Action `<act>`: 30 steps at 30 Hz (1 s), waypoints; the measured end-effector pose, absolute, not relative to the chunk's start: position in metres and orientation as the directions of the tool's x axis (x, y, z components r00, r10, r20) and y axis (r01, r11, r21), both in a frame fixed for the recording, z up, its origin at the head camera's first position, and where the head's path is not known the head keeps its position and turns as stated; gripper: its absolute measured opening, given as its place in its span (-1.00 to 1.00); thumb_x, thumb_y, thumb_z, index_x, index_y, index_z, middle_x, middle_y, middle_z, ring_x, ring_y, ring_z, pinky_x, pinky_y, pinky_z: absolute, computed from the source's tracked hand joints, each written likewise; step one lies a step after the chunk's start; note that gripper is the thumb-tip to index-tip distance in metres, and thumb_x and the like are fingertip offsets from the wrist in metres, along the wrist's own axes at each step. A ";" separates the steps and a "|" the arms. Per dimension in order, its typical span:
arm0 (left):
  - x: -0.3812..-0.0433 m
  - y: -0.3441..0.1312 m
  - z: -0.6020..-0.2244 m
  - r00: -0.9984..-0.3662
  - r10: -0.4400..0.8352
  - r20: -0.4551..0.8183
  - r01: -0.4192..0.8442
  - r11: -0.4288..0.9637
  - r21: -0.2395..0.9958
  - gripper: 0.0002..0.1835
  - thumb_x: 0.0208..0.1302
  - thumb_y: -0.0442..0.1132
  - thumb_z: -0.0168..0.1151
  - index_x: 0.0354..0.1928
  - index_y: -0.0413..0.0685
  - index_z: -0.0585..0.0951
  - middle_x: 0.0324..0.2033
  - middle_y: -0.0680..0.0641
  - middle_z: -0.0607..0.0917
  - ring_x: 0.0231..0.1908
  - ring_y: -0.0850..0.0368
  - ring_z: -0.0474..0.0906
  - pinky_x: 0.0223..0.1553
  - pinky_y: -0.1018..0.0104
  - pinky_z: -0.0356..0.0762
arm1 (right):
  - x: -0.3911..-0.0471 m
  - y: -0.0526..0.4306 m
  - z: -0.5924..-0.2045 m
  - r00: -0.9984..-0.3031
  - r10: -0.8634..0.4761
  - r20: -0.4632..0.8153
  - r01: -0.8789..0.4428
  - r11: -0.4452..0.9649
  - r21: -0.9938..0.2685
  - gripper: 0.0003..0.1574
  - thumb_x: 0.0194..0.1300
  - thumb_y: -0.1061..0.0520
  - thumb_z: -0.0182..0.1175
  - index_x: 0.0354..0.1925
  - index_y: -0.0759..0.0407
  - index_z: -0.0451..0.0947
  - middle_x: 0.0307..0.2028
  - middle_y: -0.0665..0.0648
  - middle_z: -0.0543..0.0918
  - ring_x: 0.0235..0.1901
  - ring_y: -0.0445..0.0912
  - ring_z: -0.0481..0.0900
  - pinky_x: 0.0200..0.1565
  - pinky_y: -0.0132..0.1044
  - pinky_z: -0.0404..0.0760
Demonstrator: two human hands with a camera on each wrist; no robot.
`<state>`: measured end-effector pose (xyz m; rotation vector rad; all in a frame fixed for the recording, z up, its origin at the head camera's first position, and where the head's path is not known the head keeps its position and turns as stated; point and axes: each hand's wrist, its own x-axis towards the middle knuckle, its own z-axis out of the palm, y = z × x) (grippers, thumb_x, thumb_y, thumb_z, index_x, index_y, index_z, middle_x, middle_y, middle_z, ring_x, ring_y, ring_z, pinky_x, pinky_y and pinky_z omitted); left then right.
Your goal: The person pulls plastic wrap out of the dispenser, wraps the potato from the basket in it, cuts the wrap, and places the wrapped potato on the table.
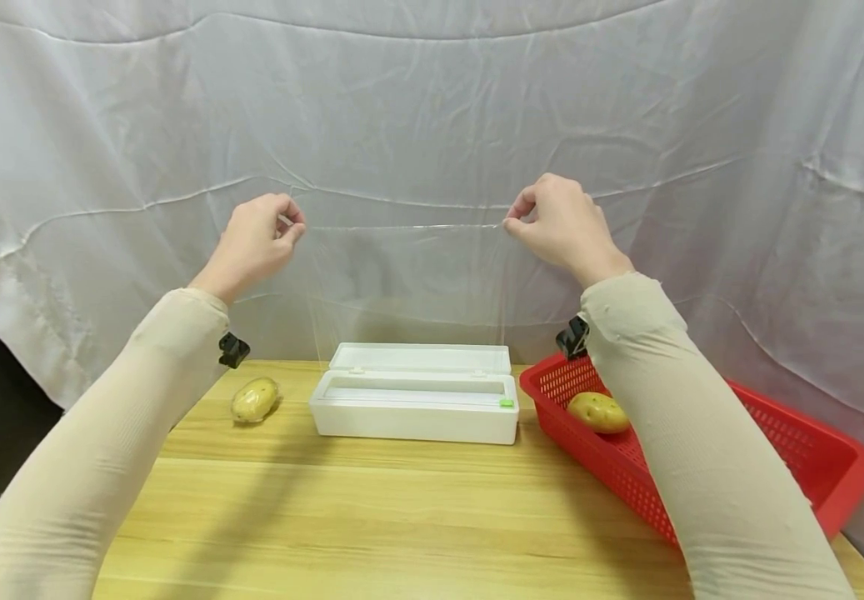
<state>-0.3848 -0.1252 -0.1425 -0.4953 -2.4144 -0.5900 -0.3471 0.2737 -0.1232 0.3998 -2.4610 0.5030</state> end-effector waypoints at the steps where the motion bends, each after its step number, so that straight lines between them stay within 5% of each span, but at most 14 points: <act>1: -0.384 -0.125 -0.142 -0.753 0.204 0.626 0.470 0.833 0.293 -0.86 0.61 -0.24 0.12 -0.05 -0.14 0.62 -0.03 -0.20 0.68 -0.04 -0.14 0.64 -0.06 -0.14 0.60 | -0.347 0.274 -0.122 -0.780 -0.167 0.603 -0.390 0.883 -0.260 -0.69 0.41 0.03 0.24 -0.14 0.17 0.82 -0.02 0.28 0.67 -0.11 0.11 0.62 -0.17 0.00 0.51; 22: -0.381 -0.120 -0.123 -0.733 0.207 0.648 0.477 0.835 0.273 -0.85 0.59 -0.25 0.11 -0.03 -0.13 0.63 0.00 -0.18 0.70 0.02 -0.11 0.65 0.02 -0.11 0.60 | -0.342 0.281 -0.111 -0.740 -0.158 0.654 -0.406 0.880 -0.246 -0.67 0.41 0.00 0.27 -0.14 0.19 0.84 -0.06 0.31 0.69 -0.19 0.06 0.58 -0.15 -0.10 0.46; 30: -0.341 -0.134 -0.145 -0.565 0.342 0.751 0.673 0.718 0.178 -0.93 0.51 -0.41 0.19 -0.15 -0.26 0.64 -0.15 -0.25 0.74 -0.09 -0.16 0.74 -0.04 -0.01 0.67 | -0.297 0.288 -0.128 -0.669 -0.267 0.694 -0.512 0.842 -0.169 -0.90 0.38 0.10 0.41 -0.26 0.08 0.82 -0.21 0.12 0.72 -0.30 -0.24 0.51 -0.21 -0.43 0.38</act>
